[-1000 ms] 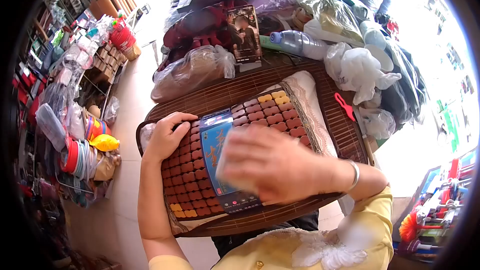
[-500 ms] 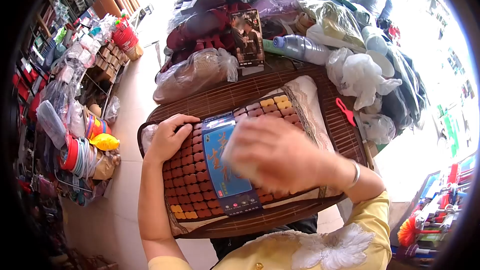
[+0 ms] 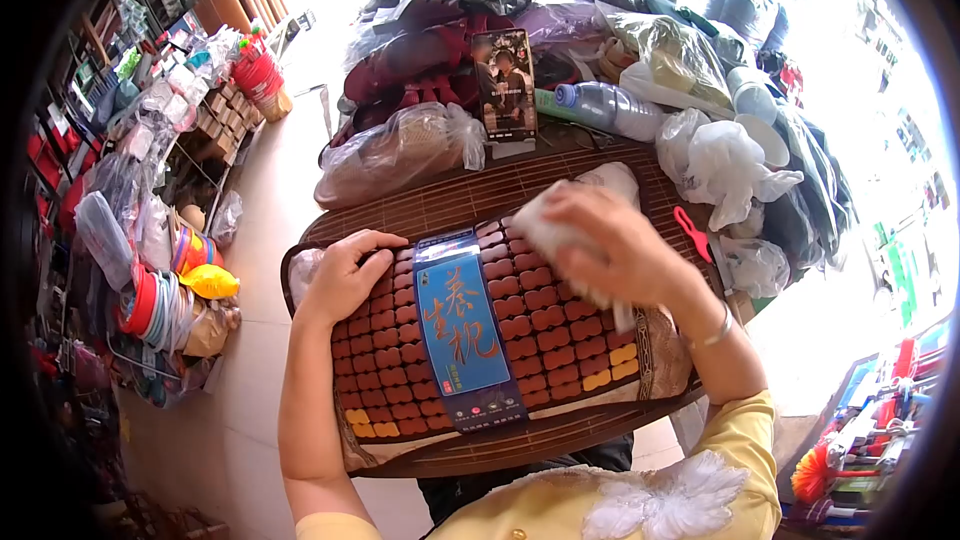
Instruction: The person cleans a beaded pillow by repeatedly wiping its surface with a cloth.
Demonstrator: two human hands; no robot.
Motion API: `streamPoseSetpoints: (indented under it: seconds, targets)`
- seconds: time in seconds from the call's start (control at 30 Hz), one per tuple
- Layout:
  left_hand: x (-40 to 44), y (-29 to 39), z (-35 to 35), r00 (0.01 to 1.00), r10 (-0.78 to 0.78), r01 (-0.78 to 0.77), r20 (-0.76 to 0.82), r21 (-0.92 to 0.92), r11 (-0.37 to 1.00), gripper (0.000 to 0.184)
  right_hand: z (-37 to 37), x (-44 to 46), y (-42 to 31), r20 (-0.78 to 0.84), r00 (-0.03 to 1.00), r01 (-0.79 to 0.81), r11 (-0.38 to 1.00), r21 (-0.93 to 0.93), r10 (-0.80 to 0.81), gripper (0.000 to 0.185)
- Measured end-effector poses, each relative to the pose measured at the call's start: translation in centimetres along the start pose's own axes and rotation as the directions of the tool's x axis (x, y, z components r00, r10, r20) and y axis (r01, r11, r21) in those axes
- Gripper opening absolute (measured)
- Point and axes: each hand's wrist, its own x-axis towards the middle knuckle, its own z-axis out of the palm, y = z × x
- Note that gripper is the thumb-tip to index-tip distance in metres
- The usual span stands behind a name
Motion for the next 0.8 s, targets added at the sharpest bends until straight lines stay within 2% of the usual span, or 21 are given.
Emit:
streamPoseSetpoints:
  seconds: [0.03, 0.07, 0.17, 0.23, 0.3, 0.33, 0.37, 0.4, 0.43, 0.5, 0.57, 0.6, 0.63, 0.67, 0.7, 0.77, 0.8]
  targets:
    - [0.0, 0.0, 0.1, 1.0, 0.006, -0.006, 0.007, 0.01, 1.0, 0.026, 0.8, -0.5, -0.9, -0.051, 0.972, 0.226, 0.971, -0.078, -0.231, 0.049]
    - [0.0, -0.1, 0.1, 1.0, 0.004, -0.004, 0.011, -0.005, 1.0, 0.026, 0.7, 0.0, -3.3, 0.034, 0.93, 0.362, 0.928, 0.085, -0.366, 0.052]
    - [0.1, 0.0, 0.1, 1.0, -0.014, 0.015, 0.018, -0.029, 0.999, 0.026, 3.6, -2.5, -7.6, 0.209, 0.872, 0.45, 0.893, 0.009, -0.442, 0.058]
    - [0.0, 0.1, 0.1, 1.0, -0.003, 0.003, 0.007, -0.014, 1.0, 0.026, 3.1, -1.7, -7.0, 0.184, 0.867, 0.467, 0.884, 0.027, -0.463, 0.056]
    - [0.0, 0.2, 0.0, 1.0, 0.0, 0.0, 0.014, -0.006, 1.0, 0.026, 1.7, -0.4, -4.5, 0.088, 0.915, 0.388, 0.919, 0.074, -0.393, 0.051]
    - [0.0, 0.2, 0.0, 1.0, 0.002, -0.002, 0.008, -0.006, 1.0, 0.026, 1.1, 0.2, -2.6, -0.02, 0.921, 0.389, 0.919, 0.059, -0.389, 0.048]
    - [0.0, 0.1, 0.1, 1.0, -0.016, 0.016, 0.014, -0.002, 1.0, 0.026, 1.1, 0.0, -0.2, -0.047, 0.975, 0.22, 0.975, 0.027, -0.219, 0.047]
    - [0.0, 0.1, 0.1, 0.999, -0.033, 0.033, 0.017, 0.001, 0.999, 0.026, 0.0, 0.4, 1.0, 0.004, 1.0, -0.01, 0.996, 0.088, 0.01, 0.045]
    - [0.0, 0.0, 0.1, 1.0, -0.029, 0.029, 0.007, -0.001, 1.0, 0.026, -0.2, 0.9, 3.0, -0.004, 0.992, -0.124, 0.964, 0.234, 0.129, 0.044]
    - [0.0, -0.1, 0.1, 1.0, -0.012, 0.012, 0.017, 0.007, 1.0, 0.026, -0.3, 0.2, 3.5, -0.076, 0.983, -0.153, 0.975, 0.163, 0.167, 0.042]
    - [0.0, -0.3, 0.1, 1.0, -0.013, 0.013, 0.012, -0.003, 1.0, 0.026, 0.2, -0.6, 1.3, -0.092, 0.996, -0.017, 1.0, 0.019, 0.019, 0.044]
    - [0.0, -0.2, 0.0, 1.0, -0.008, 0.008, 0.013, 0.001, 1.0, 0.026, 0.5, -0.5, -0.5, -0.094, 0.975, 0.2, 0.98, -0.023, -0.201, 0.047]
    - [0.1, -0.1, 0.0, 1.0, -0.002, 0.002, 0.018, 0.007, 1.0, 0.026, 0.5, -0.3, -3.0, -0.012, 0.962, 0.272, 0.962, 0.014, -0.272, 0.05]
    - [0.1, 0.2, 0.0, 1.0, -0.001, 0.001, 0.013, 0.003, 1.0, 0.026, 1.7, -0.8, -4.8, 0.003, 0.931, 0.365, 0.93, -0.026, -0.365, 0.052]
    - [0.1, 0.1, 0.1, 1.0, 0.002, -0.002, 0.027, 0.005, 1.0, 0.026, 2.5, -1.6, -6.4, 0.07, 0.896, 0.443, 0.885, -0.142, -0.438, 0.055]
    - [0.1, -0.2, 0.2, 1.0, 0.014, -0.013, 0.005, -0.016, 1.0, 0.026, 2.5, -2.4, -7.8, 0.208, 0.874, 0.45, 0.893, -0.011, -0.438, 0.055]
    - [0.1, -0.4, 0.2, 1.0, 0.014, -0.014, 0.008, -0.02, 1.0, 0.026, 2.9, -2.4, -6.9, 0.169, 0.883, 0.442, 0.897, 0.015, -0.438, 0.056]
